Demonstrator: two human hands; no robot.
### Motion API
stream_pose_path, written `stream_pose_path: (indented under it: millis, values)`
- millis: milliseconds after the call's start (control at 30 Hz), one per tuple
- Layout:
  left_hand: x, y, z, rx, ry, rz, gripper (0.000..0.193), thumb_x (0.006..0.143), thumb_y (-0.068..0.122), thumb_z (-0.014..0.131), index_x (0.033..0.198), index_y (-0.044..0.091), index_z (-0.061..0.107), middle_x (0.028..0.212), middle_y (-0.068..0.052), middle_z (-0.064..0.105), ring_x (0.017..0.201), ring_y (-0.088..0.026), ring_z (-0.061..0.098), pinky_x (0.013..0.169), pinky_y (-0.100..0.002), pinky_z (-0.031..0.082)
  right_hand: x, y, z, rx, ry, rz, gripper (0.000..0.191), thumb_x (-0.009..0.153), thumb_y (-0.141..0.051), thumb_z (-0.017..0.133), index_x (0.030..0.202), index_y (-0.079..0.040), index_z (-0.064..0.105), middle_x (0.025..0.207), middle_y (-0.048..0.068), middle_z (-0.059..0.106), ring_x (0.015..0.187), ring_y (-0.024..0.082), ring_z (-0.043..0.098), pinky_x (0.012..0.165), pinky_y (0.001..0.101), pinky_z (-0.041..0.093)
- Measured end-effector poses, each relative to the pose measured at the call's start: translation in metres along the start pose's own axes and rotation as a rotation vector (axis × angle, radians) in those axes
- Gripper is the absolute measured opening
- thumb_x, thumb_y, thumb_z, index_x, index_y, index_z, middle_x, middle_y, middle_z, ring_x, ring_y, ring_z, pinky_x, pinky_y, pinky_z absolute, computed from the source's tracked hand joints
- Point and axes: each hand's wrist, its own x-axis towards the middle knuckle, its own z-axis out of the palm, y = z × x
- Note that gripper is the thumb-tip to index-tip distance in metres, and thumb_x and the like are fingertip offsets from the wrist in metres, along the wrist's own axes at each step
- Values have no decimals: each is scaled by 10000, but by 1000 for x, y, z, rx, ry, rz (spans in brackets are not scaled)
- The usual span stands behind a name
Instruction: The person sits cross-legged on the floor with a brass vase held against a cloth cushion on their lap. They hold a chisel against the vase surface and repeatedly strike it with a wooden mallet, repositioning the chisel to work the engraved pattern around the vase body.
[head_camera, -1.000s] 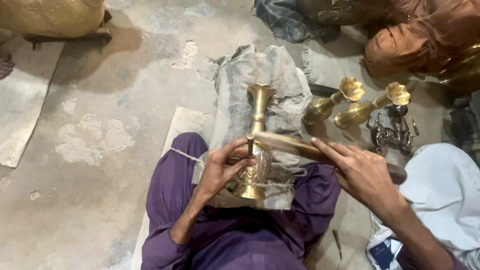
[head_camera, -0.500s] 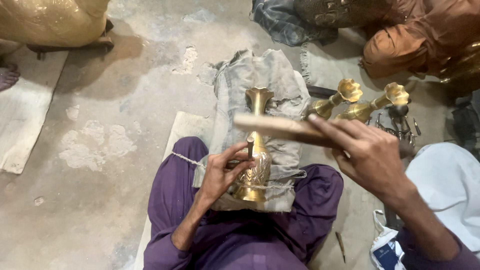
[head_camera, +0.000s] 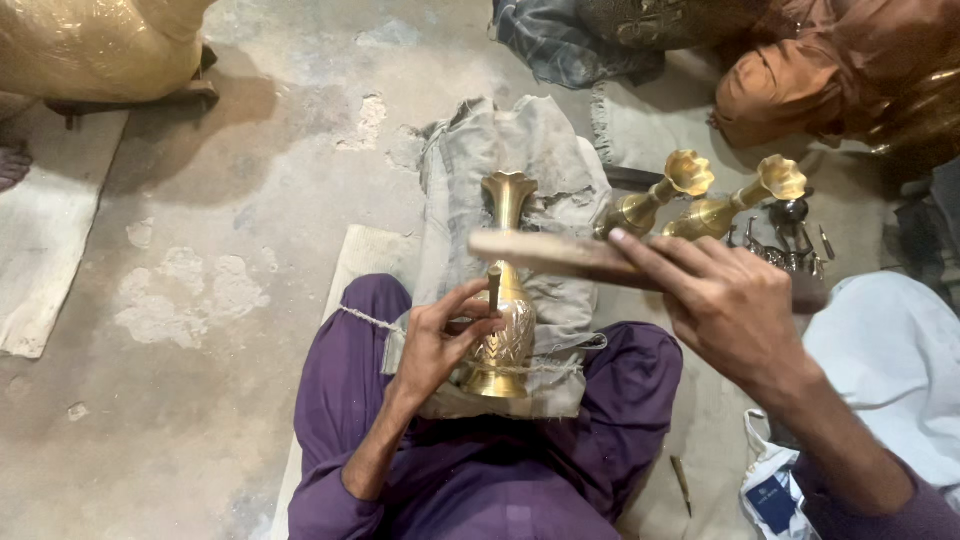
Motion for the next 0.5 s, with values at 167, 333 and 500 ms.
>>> stream_pose_path:
  millis: [167, 333, 500]
  values:
    - [1, -3, 1, 17, 8, 16, 508, 876, 90, 792, 1354, 132, 623, 1017, -101, 814, 934, -191, 809, 767, -333, 711, -5, 1, 7, 209, -20, 20, 690, 893, -212, 687, 1535, -328, 463, 1261, 47, 714, 928, 202, 729, 786, 373, 634]
    - [-1, 0, 1, -18, -4, -26, 500, 881, 95, 781, 1355, 123, 622, 1008, -95, 815, 926, -186, 808, 758, -329, 705, -3, 3, 10, 273, -34, 101, 646, 902, -272, 692, 1503, -347, 468, 1222, 57, 733, 836, 221, 746, 779, 374, 628]
    - [-1, 4, 0, 5, 25, -24, 499, 865, 91, 801, 1336, 96, 637, 993, -95, 815, 917, -187, 811, 758, -328, 702, -3, 2, 0, 4, 15, -46, 611, 902, -294, 699, 1479, -342, 502, 1205, 57, 742, 868, 222, 748, 756, 377, 619]
